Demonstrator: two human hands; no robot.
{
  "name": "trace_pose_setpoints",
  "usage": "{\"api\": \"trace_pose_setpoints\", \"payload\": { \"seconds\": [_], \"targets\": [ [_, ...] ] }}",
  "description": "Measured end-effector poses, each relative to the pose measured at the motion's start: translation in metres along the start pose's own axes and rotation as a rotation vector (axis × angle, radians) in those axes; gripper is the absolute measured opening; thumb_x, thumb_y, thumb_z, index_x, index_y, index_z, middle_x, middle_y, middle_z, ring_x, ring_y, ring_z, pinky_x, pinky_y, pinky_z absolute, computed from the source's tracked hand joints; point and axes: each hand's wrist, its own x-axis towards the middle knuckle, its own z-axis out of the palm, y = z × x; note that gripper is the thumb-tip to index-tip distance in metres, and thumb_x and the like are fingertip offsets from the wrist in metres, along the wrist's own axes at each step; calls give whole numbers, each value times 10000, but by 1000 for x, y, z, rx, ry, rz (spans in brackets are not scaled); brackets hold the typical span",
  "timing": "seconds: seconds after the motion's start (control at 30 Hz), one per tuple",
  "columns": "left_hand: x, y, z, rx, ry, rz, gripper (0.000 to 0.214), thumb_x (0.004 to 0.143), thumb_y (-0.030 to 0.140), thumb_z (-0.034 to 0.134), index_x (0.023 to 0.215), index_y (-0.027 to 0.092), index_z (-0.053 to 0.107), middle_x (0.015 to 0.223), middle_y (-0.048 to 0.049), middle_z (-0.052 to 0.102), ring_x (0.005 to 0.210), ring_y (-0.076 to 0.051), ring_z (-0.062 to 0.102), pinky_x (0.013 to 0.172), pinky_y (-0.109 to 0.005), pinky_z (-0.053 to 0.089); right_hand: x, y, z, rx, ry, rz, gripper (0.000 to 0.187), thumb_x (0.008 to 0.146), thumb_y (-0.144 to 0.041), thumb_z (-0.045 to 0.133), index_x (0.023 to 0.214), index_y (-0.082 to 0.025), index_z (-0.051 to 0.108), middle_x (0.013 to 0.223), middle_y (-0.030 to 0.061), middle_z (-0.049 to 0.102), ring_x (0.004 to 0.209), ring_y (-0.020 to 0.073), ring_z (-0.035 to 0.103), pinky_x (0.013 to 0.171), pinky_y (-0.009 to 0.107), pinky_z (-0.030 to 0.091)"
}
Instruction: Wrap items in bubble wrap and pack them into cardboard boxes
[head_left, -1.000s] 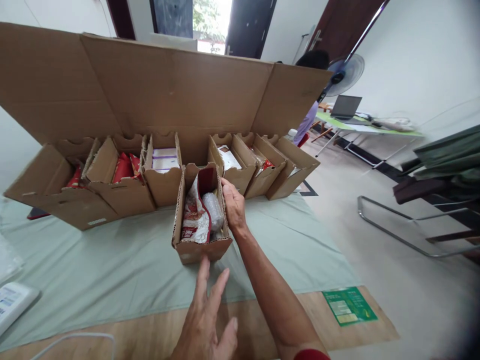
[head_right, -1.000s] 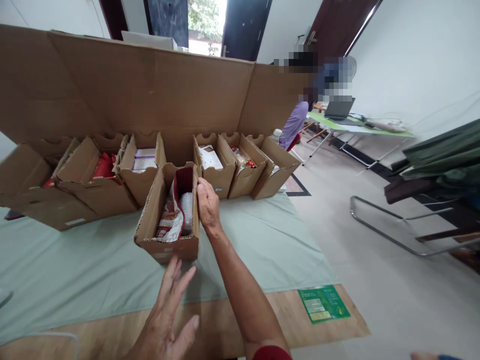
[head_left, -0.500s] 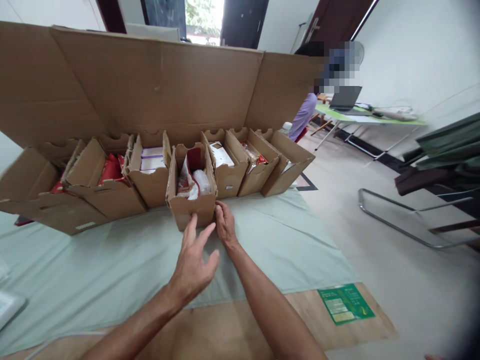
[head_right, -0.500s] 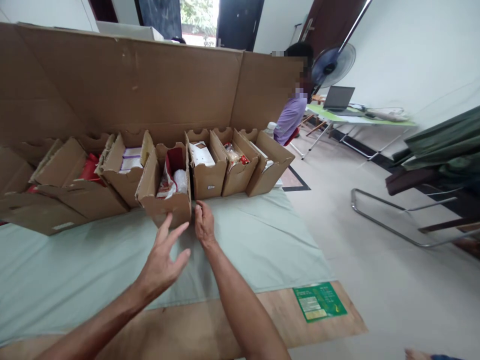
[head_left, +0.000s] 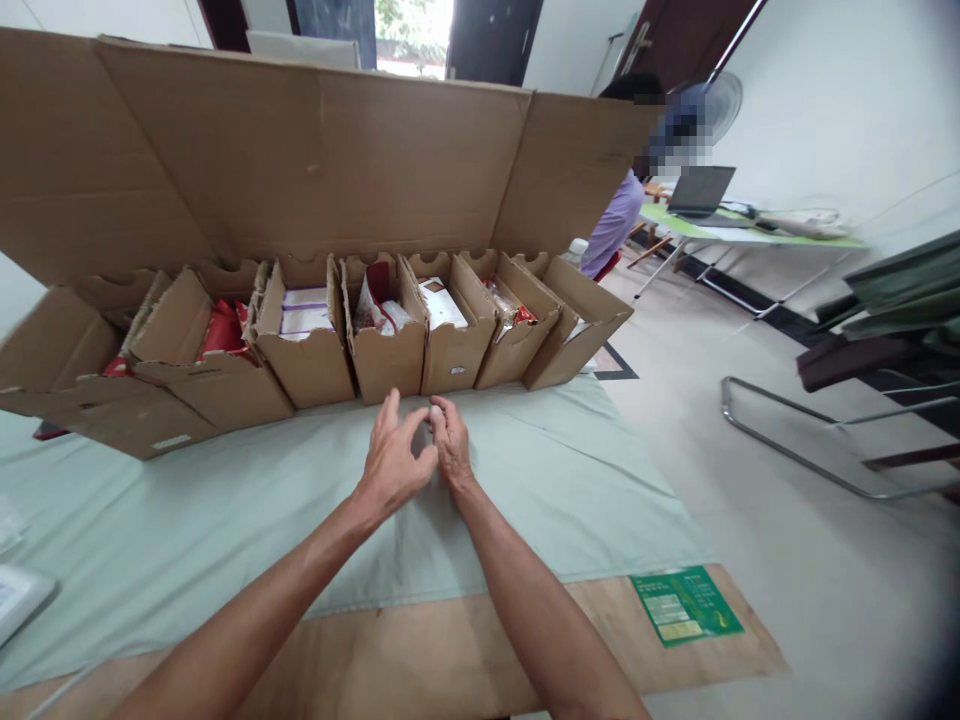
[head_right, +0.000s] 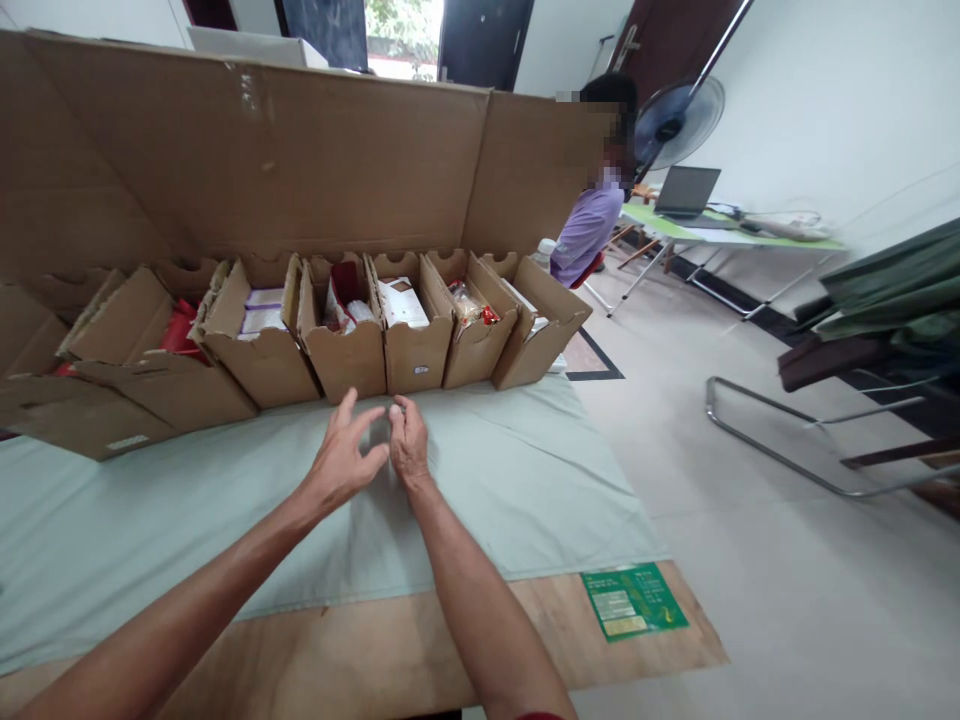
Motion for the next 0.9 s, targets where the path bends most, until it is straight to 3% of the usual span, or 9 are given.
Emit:
{"api": "trace_pose_setpoints", "payload": {
  "seconds": [0.2,0.3,0.4,0.5,0.6,0.67,0.77,0.9],
  "targets": [
    [-135,-29,-6,176,-265,126,540,719,167,682,1253,246,682,1599,-159,435,1504,-408,345,1167,-626,377,-9,-27,5,-34,-93,-53,302,893,-434,518,997,-212,694,922,73,754,863,235,694,840,375,555],
    [-177,-53,-14,270,-155,216,591,734,129,672,1311,253,641,1630,-140,391,1508,-394,343,1142,-582,440,-7,-68,23,-29,-197,-136,359,919,-405,502,1164,-203,666,972,68,753,818,197,696,791,329,567],
    [-190,-72,-25,316,12,268,502,832,153,620,1330,220,616,1634,-137,383,1511,-361,345,1095,-511,512,10,-121,55,-157,-355,-293,504,933,-316,485,1427,-224,528,931,22,740,749,166,675,771,297,549],
    [-190,-79,-30,282,102,287,417,855,154,596,1268,191,637,1604,-148,425,1509,-350,351,1080,-489,532,38,-167,92,-492,-448,-354,608,910,-222,503,1514,-254,439,846,-10,735,768,190,675,806,310,511],
    [-189,-78,-31,202,154,270,401,848,142,597,1245,190,636,1569,-153,469,1505,-348,359,1088,-489,527,58,-188,120,-747,-440,-311,457,891,-184,527,1336,-245,607,851,20,750,859,233,683,826,323,481],
    [-189,-78,-31,143,202,242,423,853,136,583,1271,196,612,1552,-159,483,1491,-344,383,1084,-497,528,57,-190,125,-792,-424,-295,318,895,-173,514,1157,-233,684,856,38,753,861,238,682,813,320,472],
    [-190,-80,-33,58,300,131,518,879,124,533,1391,203,515,1545,-174,471,1445,-326,450,1069,-511,531,29,-183,107,-755,-411,-300,208,921,-207,499,997,-223,691,789,30,734,765,215,670,750,296,464],
    [-189,-84,-43,-17,431,-52,577,939,177,500,1503,233,389,1544,-176,453,1406,-327,484,1075,-554,504,-32,-183,37,-578,-467,-294,167,940,-262,513,891,-221,668,690,-7,694,638,160,637,630,247,443]
  ]
}}
